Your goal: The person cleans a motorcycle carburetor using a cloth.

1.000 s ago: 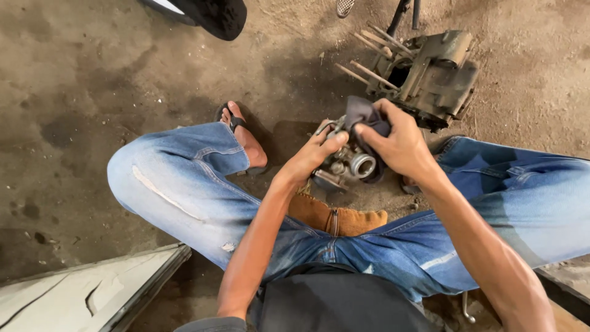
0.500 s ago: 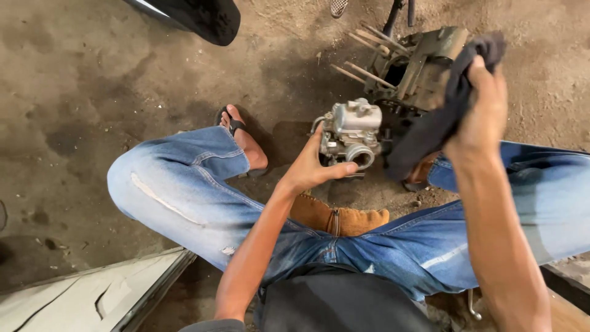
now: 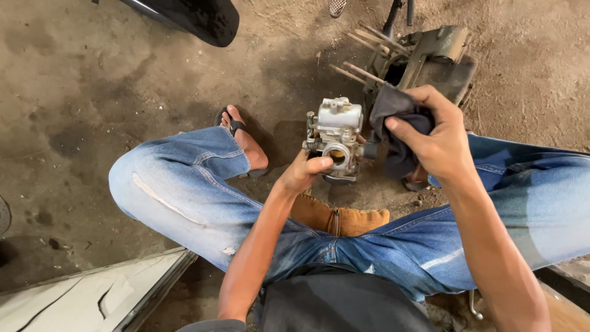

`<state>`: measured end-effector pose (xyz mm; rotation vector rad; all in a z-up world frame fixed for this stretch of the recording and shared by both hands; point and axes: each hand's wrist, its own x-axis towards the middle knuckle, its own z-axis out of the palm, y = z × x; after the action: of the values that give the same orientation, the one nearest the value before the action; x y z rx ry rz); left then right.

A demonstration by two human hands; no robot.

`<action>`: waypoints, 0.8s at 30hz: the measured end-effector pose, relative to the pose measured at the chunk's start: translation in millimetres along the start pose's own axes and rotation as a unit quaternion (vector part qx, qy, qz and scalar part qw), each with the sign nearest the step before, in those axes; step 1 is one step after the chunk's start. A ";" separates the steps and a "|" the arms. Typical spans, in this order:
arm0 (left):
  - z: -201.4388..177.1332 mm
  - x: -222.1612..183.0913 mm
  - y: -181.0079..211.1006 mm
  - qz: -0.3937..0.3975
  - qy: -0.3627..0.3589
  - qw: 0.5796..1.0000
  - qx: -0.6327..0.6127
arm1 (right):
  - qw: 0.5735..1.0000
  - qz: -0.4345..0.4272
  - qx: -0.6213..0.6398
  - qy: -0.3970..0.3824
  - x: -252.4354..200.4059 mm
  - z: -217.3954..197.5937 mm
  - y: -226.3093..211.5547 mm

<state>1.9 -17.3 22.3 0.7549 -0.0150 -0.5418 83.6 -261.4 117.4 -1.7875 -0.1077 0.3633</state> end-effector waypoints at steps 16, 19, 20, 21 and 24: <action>-2.6 7.5 -35.6 0.024 0.199 0.980 0.003 | 0.997 -0.064 -0.033 -0.011 -16.2 70.8 15.7; 7.2 10.1 -18.7 0.074 0.171 0.976 0.113 | 0.998 -0.040 -0.036 0.016 -9.7 69.2 37.6; 6.7 10.7 -21.1 0.091 0.180 0.972 0.118 | 0.999 -0.014 0.025 0.035 -7.0 66.3 48.8; 6.0 11.3 -23.5 0.108 0.188 0.969 0.122 | 0.995 0.012 0.086 0.055 -4.3 63.6 60.2; -8.7 9.5 -26.6 0.057 0.210 0.973 -0.082 | 0.976 -0.088 -0.158 0.123 11.4 36.6 78.7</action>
<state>-0.4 -32.1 -3.2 0.6906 0.3730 -0.2613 74.0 -243.8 32.2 -2.1040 -0.1534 -0.0080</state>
